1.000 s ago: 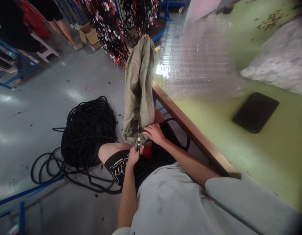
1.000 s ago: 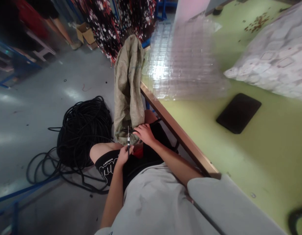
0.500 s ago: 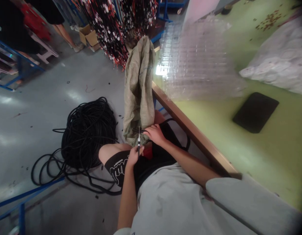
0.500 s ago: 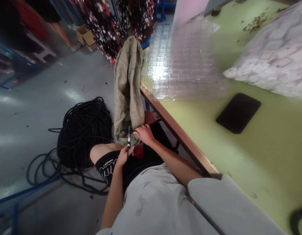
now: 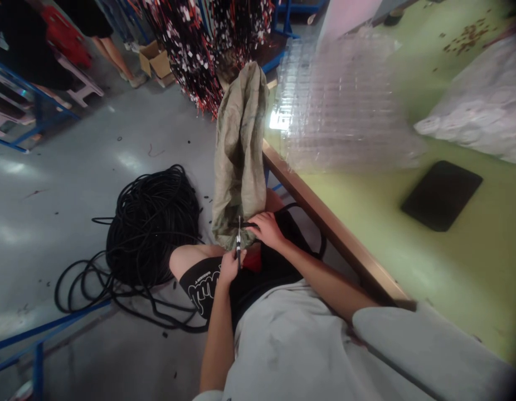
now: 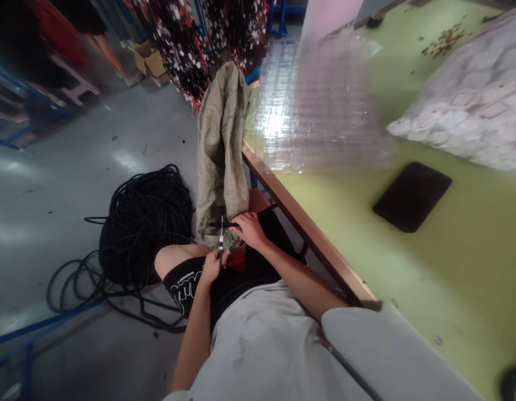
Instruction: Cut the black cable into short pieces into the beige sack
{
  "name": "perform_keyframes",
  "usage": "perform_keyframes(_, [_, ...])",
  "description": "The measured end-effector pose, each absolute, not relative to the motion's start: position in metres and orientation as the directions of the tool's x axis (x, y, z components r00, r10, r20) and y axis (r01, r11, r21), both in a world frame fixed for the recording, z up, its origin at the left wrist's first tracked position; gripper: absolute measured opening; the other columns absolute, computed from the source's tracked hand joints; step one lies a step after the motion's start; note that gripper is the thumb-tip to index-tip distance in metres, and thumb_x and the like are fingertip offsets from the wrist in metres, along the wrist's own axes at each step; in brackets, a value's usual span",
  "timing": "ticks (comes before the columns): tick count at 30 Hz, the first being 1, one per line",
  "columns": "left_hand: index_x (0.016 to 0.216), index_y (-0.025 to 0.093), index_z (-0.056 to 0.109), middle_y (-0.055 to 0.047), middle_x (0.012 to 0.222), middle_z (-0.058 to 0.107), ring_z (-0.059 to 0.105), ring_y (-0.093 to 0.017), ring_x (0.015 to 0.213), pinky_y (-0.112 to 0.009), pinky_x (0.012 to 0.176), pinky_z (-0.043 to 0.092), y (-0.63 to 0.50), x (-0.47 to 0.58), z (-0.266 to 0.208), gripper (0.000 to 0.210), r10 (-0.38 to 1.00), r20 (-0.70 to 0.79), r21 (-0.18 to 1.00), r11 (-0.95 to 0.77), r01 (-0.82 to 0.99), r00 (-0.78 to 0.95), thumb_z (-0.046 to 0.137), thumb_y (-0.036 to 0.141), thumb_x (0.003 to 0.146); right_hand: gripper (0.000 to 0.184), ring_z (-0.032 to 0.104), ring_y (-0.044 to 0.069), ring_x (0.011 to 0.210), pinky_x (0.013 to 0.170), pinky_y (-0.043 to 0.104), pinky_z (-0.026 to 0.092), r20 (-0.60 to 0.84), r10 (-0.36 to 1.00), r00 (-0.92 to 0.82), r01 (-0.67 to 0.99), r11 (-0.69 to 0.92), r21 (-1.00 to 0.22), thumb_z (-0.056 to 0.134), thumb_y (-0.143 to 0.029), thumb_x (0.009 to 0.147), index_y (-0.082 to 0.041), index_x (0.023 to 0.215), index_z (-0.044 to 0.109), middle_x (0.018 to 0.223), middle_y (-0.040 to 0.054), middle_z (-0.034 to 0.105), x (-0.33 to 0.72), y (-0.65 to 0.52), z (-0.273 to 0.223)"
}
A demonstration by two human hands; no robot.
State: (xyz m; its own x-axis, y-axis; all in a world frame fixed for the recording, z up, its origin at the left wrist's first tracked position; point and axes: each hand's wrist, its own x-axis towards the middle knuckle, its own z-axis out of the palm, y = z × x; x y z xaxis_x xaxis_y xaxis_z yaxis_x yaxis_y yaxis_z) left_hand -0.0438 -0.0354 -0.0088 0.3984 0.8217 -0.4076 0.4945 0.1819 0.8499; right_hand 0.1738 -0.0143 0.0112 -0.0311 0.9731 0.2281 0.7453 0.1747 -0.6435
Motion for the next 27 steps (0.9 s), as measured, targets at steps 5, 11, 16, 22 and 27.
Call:
perform_keyframes(5, [0.104,0.009,0.064,-0.002,0.064,0.061,0.056,-0.013,0.055,-0.024,0.058,0.044,-0.034,-0.043,-0.008,0.051,0.806,-0.432,0.868,0.250,0.428,0.405,0.058,0.054,0.082,0.022,0.054,0.021,0.089,0.087,0.034,0.028,0.209,0.977,-0.037,0.773,0.160,-0.614,0.055,-0.038,0.097,-0.019,0.099,0.066,0.090,0.0057,0.069,0.172,-0.013,0.010])
perform_keyframes(11, [0.114,0.014,0.060,-0.007,0.093,0.065,0.061,-0.019,0.084,-0.029,0.080,0.047,-0.032,-0.040,-0.008,0.053,0.849,-0.377,0.883,0.209,0.420,0.370,0.063,0.053,0.078,0.034,0.054,0.018,0.075,0.081,0.032,0.029,0.128,0.986,-0.103,0.836,0.156,-0.525,0.046,-0.035,0.101,-0.018,0.078,0.066,0.072,0.0039,0.064,0.170,-0.012,0.016])
perform_keyframes(16, [0.082,0.013,0.063,-0.002,0.061,0.058,0.054,-0.015,0.059,-0.026,0.060,0.043,-0.036,-0.039,-0.007,0.048,0.808,-0.411,0.881,0.232,0.413,0.422,0.056,0.060,0.080,0.022,0.055,0.018,0.082,0.079,0.030,0.031,0.203,0.976,-0.077,0.804,0.182,-0.567,0.054,-0.034,0.097,-0.019,0.086,0.065,0.080,0.0026,0.066,0.170,-0.015,0.024])
perform_keyframes(22, [0.067,0.016,0.057,0.000,0.054,0.054,0.050,-0.015,0.052,-0.026,0.053,0.041,-0.037,-0.037,-0.020,0.054,0.821,-0.433,0.889,0.318,0.331,0.373,0.061,0.070,0.068,0.021,0.055,0.020,0.089,0.081,0.032,0.034,0.255,0.967,0.021,0.722,0.162,-0.673,0.067,-0.041,0.088,-0.021,0.090,0.063,0.090,0.0018,0.066,0.169,-0.015,0.018])
perform_keyframes(27, [0.078,0.017,0.064,-0.002,0.063,0.061,0.058,-0.021,0.060,-0.030,0.058,0.047,-0.030,-0.035,-0.025,0.064,0.846,-0.452,0.875,0.358,0.326,0.283,0.066,0.077,0.053,0.016,0.057,0.020,0.087,0.081,0.033,0.035,0.261,0.965,-0.015,0.732,0.189,-0.655,0.066,-0.038,0.088,-0.022,0.088,0.063,0.086,0.0000,0.067,0.168,-0.015,0.014])
